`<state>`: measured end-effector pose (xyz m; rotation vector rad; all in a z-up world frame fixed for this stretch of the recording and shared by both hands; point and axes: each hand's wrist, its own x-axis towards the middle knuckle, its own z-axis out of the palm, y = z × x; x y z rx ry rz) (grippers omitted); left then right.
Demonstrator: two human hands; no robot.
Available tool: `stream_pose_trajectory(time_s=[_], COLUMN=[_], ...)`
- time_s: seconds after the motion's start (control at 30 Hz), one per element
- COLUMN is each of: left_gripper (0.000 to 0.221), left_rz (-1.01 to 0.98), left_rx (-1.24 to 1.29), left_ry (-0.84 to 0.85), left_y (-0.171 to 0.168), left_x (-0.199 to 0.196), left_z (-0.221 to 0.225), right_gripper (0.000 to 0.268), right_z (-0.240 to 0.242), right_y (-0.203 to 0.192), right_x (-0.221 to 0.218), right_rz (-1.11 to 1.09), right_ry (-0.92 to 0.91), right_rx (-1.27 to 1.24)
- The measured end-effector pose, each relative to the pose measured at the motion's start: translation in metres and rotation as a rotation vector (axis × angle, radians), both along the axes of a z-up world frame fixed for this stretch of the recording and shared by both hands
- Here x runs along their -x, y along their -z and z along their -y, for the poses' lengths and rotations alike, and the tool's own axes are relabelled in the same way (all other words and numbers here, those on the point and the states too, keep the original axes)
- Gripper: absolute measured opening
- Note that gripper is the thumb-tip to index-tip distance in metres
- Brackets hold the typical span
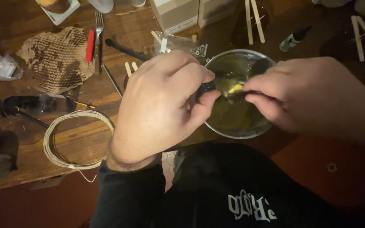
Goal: Scenting and stirring melted candle wax in a metal pitcher at a workbench
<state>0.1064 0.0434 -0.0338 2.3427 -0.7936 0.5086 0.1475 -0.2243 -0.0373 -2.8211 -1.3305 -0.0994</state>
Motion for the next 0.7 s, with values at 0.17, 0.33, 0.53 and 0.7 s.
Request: stream_pose_trajectory(time_s=[0.17, 0.33, 0.53, 0.7], left_gripper=[0.017, 0.017, 0.018, 0.017], left_rz=[0.005, 0.021, 0.009, -0.017], left_rx=[0.001, -0.023, -0.030, -0.017], left_ry=[-0.020, -0.033, -0.032, -0.019], left_y=[-0.001, -0.001, -0.005, -0.007], left_x=[0.002, 0.004, 0.005, 0.006], left_z=[-0.002, -0.001, -0.004, -0.004], right_gripper=[0.010, 0.023, 0.018, 0.016], right_z=[0.019, -0.003, -0.006, 0.002], right_y=[-0.001, -0.004, -0.003, -0.016], right_x=[0.002, -0.003, 0.003, 0.001], right_rz=[0.012, 0.318, -0.107, 0.133], right_ry=[-0.024, -0.040, -0.096, -0.013], right_rx=[-0.039, 0.059, -0.081, 0.092])
